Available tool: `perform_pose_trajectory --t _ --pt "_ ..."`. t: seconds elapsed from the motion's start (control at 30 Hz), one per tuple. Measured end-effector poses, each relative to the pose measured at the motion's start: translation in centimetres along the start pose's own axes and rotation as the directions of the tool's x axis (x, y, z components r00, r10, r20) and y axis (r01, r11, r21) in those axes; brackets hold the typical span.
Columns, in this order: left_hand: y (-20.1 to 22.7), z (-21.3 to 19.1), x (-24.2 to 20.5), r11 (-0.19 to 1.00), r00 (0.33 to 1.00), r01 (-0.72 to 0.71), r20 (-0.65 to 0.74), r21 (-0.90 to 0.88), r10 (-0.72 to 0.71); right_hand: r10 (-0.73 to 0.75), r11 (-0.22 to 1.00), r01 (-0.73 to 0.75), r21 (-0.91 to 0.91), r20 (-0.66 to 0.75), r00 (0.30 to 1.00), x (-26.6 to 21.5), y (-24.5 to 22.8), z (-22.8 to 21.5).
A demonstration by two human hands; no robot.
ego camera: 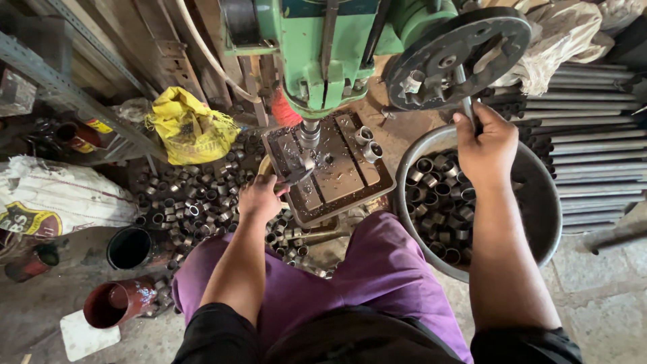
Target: The person operates a drill press to drill holes into small metal cylindrical parts. They pick up parts from a large metal bowl, place them under the drill bit, lower the drill to process them, and then return the finished parts to the bowl.
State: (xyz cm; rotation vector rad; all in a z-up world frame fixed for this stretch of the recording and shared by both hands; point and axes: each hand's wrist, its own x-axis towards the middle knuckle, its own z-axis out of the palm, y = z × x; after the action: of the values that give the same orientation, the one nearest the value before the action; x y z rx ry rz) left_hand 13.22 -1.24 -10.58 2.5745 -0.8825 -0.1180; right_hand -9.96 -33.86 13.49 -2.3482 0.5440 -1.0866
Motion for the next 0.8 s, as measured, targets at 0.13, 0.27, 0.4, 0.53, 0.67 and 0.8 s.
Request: perform_pose_trajectory --t 0.13,0.27,0.4,0.53,0.67,0.8 --pt "0.1 -0.1 0.0 0.999 0.999 0.008 0.031 0.052 -0.010 0.031 0.998 -0.030 0.055 -0.005 1.000 -0.2 0.4 0.3" --pt "0.5 -0.4 -0.3 1.000 1.000 0.007 -0.011 0.022 -0.006 0.027 0.999 -0.026 0.037 -0.024 0.999 -0.2 0.8 0.6" --pt "0.4 -0.5 -0.3 0.999 0.997 0.044 0.070 -0.023 -0.042 -0.022 1.000 0.022 -0.003 -0.055 0.998 -0.4 1.3 0.9" --pt "0.4 -0.2 0.0 0.994 0.992 0.043 0.111 0.097 -0.054 -0.018 1.000 0.019 0.007 -0.078 0.997 -0.5 2.1 1.6" --pt "0.1 0.2 -0.1 0.995 0.993 0.043 0.105 0.094 -0.053 0.015 1.000 -0.015 0.006 -0.096 0.995 -0.6 2.5 2.0" --pt "0.2 0.3 0.2 0.992 0.988 0.049 0.141 0.117 -0.065 -0.064 0.998 0.066 0.008 -0.116 0.991 -0.6 2.8 2.3"
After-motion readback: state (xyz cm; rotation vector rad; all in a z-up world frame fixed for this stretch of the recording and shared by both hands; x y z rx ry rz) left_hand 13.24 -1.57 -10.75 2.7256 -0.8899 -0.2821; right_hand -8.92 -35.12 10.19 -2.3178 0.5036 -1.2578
